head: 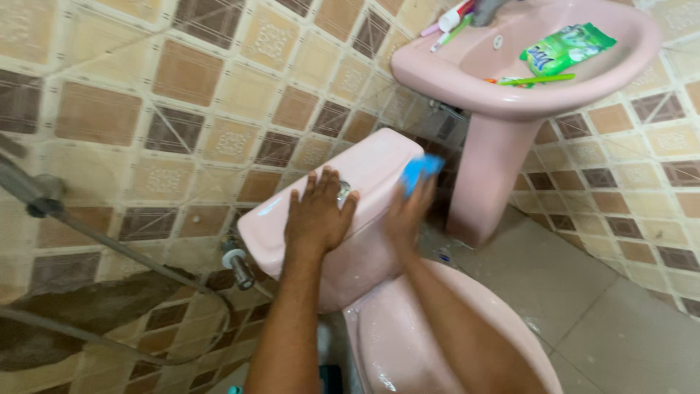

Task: The person cleans a pink toilet by wiping the seat, lid, and tank with a blue cloth. They repeatedly dip the cloth into a small orange bowl of soapy water and pour water from the bowl onto the toilet surfaces to rinse.

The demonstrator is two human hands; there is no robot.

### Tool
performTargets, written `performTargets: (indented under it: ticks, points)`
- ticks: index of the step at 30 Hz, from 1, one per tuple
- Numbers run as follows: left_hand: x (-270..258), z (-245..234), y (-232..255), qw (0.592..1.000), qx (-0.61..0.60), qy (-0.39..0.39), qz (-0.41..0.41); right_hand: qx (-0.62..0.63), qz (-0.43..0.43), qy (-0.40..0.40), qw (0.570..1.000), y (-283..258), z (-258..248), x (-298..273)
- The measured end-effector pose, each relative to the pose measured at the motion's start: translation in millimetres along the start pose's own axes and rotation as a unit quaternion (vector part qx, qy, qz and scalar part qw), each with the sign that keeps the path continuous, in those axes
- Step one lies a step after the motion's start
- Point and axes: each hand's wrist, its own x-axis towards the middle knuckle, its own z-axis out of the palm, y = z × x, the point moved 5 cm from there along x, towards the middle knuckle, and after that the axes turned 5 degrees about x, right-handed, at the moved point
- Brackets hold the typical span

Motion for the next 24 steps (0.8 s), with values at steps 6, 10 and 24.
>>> performTargets:
  ticks: [6,10,24]
  points:
    - [-2,-1,1,1.000,-0.020,0.002,-0.010,-0.152,0.039,-0.424,0.892,2,36,155]
    - [-1,1,-3,0.997,-0.073,0.007,-0.018,-0.284,-0.171,-0.466,0.820,-53,74,124]
    - [-16,-20,-16,0.956,-0.238,0.170,-0.021,-0.088,-0.208,-0.149,0.963,-56,-8,90]
